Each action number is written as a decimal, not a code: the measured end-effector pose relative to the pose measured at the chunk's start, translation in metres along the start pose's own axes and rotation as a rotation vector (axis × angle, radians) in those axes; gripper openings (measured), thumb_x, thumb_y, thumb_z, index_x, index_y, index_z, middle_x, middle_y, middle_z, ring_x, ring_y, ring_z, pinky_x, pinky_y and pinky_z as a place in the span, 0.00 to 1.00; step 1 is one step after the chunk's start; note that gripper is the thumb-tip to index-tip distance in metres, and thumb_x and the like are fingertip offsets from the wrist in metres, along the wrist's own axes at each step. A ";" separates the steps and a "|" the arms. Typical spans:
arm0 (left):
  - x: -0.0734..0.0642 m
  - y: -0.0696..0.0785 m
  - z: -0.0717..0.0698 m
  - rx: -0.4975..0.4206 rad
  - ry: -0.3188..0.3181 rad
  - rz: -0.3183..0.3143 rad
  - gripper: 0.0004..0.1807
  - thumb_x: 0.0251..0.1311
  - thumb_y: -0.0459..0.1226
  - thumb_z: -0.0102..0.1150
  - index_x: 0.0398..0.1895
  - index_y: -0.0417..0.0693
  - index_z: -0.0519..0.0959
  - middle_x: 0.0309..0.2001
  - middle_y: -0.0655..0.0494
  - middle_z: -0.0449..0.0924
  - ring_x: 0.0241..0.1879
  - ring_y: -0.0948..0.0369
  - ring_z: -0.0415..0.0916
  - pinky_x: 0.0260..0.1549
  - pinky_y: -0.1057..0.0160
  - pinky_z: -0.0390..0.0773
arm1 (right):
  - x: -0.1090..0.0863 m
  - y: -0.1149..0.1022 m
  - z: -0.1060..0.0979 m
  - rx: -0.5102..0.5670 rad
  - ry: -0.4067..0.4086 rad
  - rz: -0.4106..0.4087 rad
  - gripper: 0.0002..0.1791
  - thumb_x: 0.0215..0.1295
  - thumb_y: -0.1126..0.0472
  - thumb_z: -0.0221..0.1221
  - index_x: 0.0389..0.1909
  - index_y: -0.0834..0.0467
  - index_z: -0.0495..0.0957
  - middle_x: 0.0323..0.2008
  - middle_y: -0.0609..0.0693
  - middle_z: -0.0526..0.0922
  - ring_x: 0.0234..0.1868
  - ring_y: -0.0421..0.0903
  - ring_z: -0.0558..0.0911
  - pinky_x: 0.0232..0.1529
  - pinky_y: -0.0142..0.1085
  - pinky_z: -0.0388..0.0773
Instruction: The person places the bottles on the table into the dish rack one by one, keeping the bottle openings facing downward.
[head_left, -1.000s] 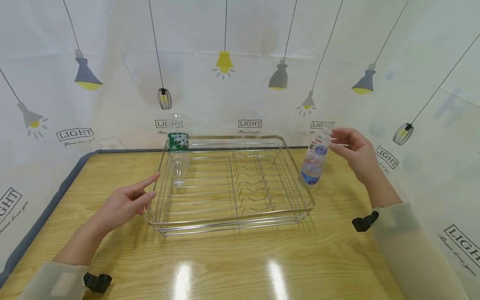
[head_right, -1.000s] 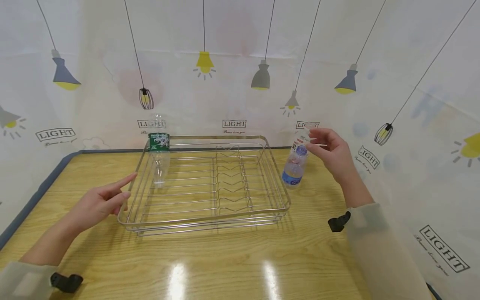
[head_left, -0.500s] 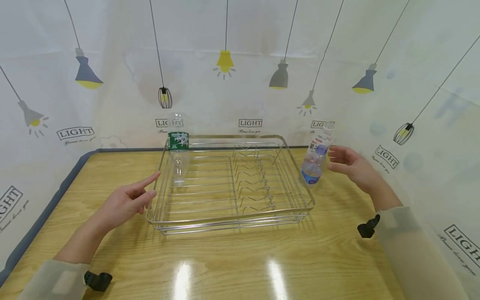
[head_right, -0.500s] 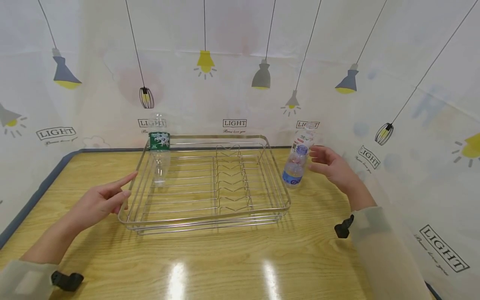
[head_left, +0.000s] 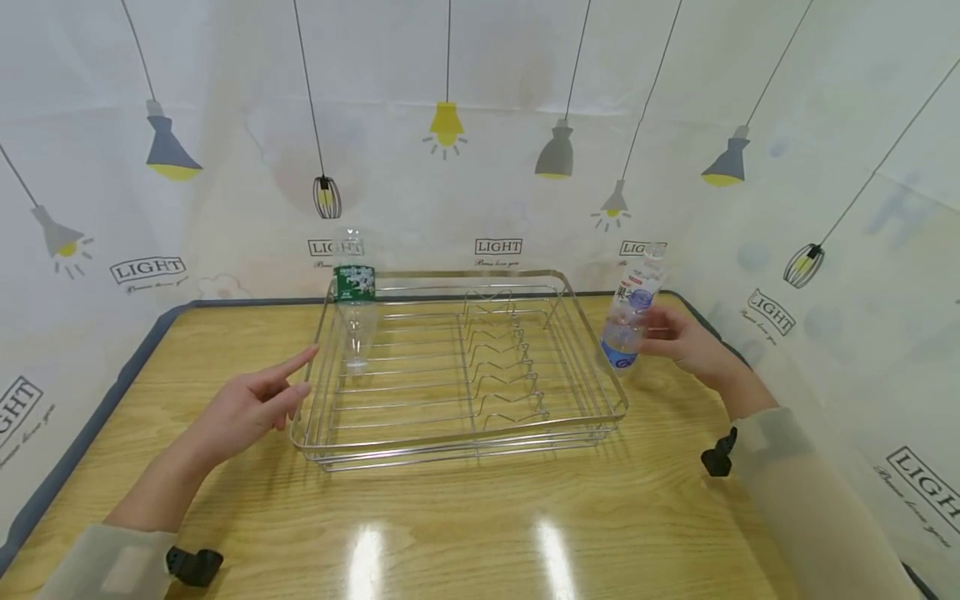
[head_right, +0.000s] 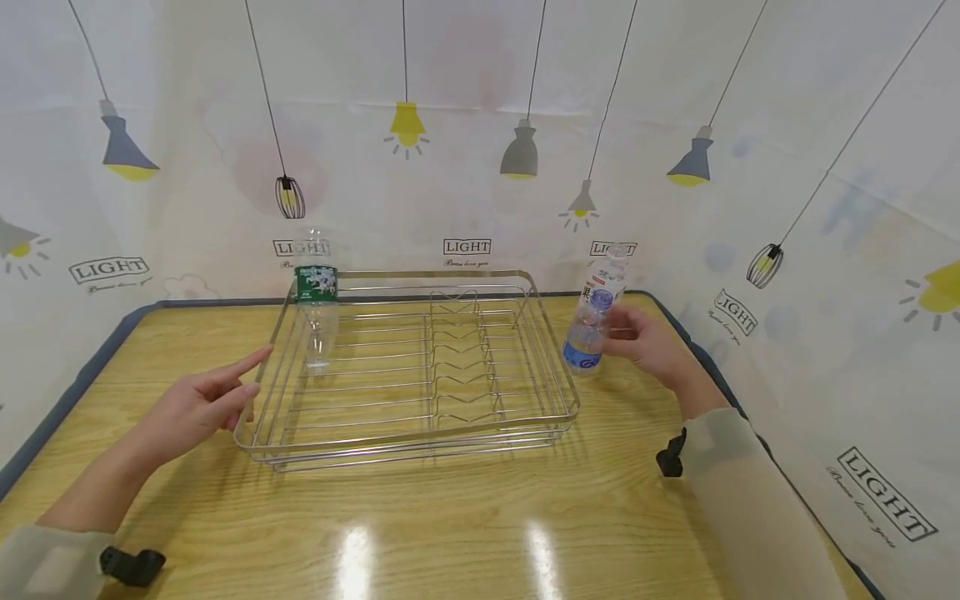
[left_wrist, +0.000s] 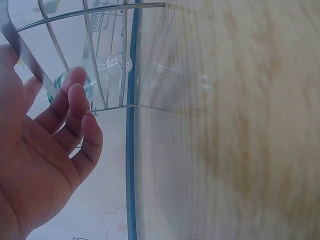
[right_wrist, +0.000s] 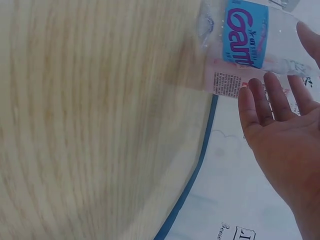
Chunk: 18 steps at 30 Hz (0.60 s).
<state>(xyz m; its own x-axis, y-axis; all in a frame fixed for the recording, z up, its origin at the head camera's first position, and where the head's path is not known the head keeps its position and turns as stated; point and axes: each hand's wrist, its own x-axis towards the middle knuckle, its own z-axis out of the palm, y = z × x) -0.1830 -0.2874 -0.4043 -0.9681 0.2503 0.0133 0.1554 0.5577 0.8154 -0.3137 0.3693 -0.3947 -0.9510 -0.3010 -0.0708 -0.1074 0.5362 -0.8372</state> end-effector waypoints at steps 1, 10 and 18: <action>0.000 0.000 0.000 0.000 0.001 -0.001 0.34 0.85 0.49 0.55 0.88 0.64 0.61 0.29 0.56 0.74 0.30 0.49 0.74 0.29 0.59 0.74 | 0.001 0.001 0.001 -0.007 0.002 0.010 0.39 0.82 0.56 0.63 0.84 0.61 0.58 0.79 0.64 0.66 0.77 0.63 0.68 0.62 0.32 0.75; 0.000 0.000 0.000 0.000 0.008 -0.012 0.34 0.86 0.49 0.55 0.89 0.65 0.60 0.29 0.57 0.73 0.29 0.54 0.73 0.28 0.59 0.73 | 0.001 0.002 0.007 -0.083 0.031 0.040 0.45 0.80 0.49 0.66 0.86 0.61 0.57 0.77 0.68 0.69 0.77 0.68 0.71 0.72 0.61 0.73; 0.000 0.000 0.000 0.000 0.006 -0.010 0.34 0.86 0.49 0.55 0.89 0.64 0.61 0.29 0.56 0.74 0.29 0.51 0.74 0.29 0.59 0.73 | 0.002 0.004 0.007 -0.117 0.032 0.038 0.47 0.80 0.45 0.66 0.87 0.60 0.55 0.78 0.68 0.67 0.77 0.70 0.71 0.73 0.65 0.72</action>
<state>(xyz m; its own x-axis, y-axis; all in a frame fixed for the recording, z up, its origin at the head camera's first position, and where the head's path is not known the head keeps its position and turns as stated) -0.1833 -0.2873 -0.4045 -0.9706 0.2405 0.0088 0.1461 0.5598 0.8157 -0.3142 0.3650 -0.4024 -0.9636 -0.2544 -0.0820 -0.1027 0.6356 -0.7652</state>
